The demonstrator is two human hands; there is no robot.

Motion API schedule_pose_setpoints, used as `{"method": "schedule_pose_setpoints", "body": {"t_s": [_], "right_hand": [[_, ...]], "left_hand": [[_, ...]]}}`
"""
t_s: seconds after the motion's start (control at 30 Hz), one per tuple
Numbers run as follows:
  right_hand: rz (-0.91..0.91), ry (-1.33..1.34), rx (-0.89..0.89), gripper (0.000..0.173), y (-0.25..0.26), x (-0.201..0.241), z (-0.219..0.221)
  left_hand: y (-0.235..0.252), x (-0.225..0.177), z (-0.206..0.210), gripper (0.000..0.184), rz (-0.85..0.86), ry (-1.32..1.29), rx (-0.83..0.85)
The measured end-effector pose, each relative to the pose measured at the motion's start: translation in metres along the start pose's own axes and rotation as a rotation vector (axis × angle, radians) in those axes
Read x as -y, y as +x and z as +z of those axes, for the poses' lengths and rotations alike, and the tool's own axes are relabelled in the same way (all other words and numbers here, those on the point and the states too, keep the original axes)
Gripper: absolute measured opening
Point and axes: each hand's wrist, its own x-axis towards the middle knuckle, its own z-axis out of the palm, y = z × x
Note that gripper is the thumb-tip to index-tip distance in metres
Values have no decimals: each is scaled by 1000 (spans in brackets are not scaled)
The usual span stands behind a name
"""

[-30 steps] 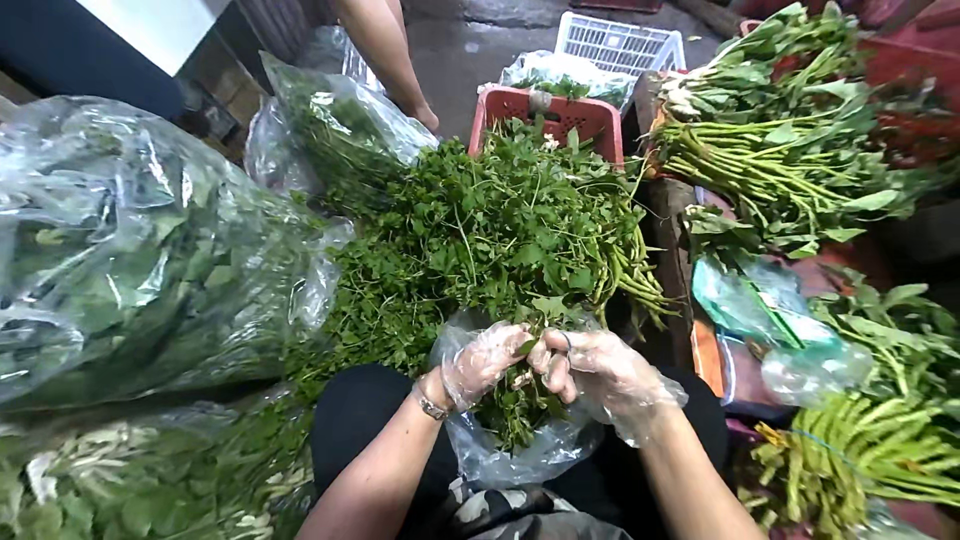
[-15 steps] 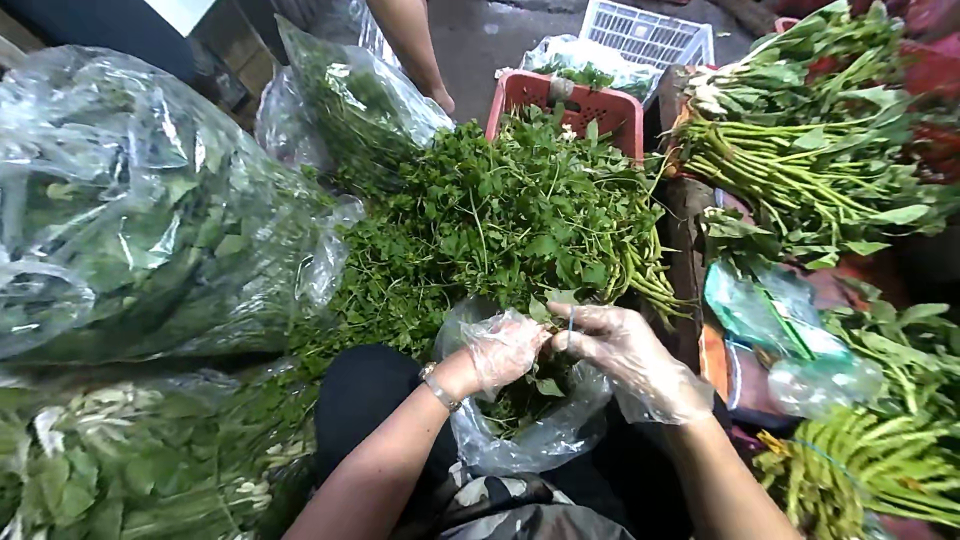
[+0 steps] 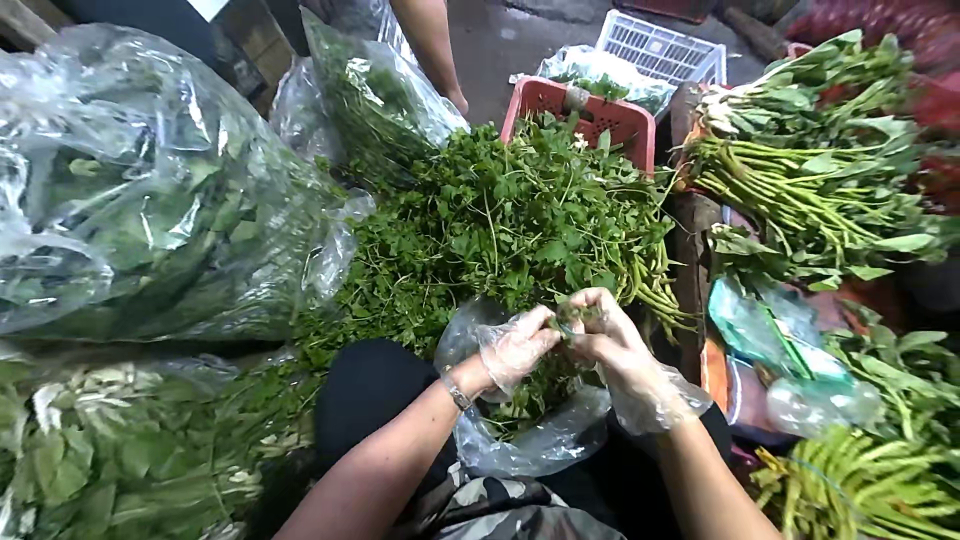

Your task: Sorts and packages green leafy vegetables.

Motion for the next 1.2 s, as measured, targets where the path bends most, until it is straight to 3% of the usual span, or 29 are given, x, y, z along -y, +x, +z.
{"method": "schedule_pose_setpoints", "body": {"t_s": [0.03,0.1,0.23,0.4,0.47,0.53,0.57,0.67,0.77,0.87,0.93,1.0,1.07,1.2], "right_hand": [[-51,155,9,45,-3,-5,1],[-91,244,-70,46,-10,-8,11],[-160,-229,-172,33,-21,-6,29],[-222,-427,-222,28,-25,-7,16],[-284,-617,-290,38,-24,-9,1],[-325,-635,-307,49,-21,-9,-6],[-317,-477,-275,46,-20,-8,-6],[-305,358,-238,28,-13,-3,9],[-271,1076,-209,26,-5,11,27],[-290,1358,-55,14,2,6,30],[-264,1266,-80,36,1,8,30],[-121,945,-194,50,-2,13,27],[4,702,-263,44,-3,19,23],[23,520,-287,29,-12,24,14]], "left_hand": [[1,-1,0,32,-8,-35,-73],[3,-4,1,30,-26,-107,-205],[4,-1,10,39,-1,-182,-290],[-4,-9,11,35,-36,-275,-247],[-4,-11,13,31,-29,-390,-317],[-4,-14,17,29,-41,-455,-383],[-4,-16,19,29,-34,-466,-416],[-6,-15,27,32,86,-442,-468],[-1,-11,37,27,245,-539,-535],[5,0,37,24,456,-446,-582],[7,7,33,22,603,-296,-603],[8,12,32,23,658,-175,-611],[8,13,30,26,652,-71,-595],[3,10,20,17,580,251,-606]]}}
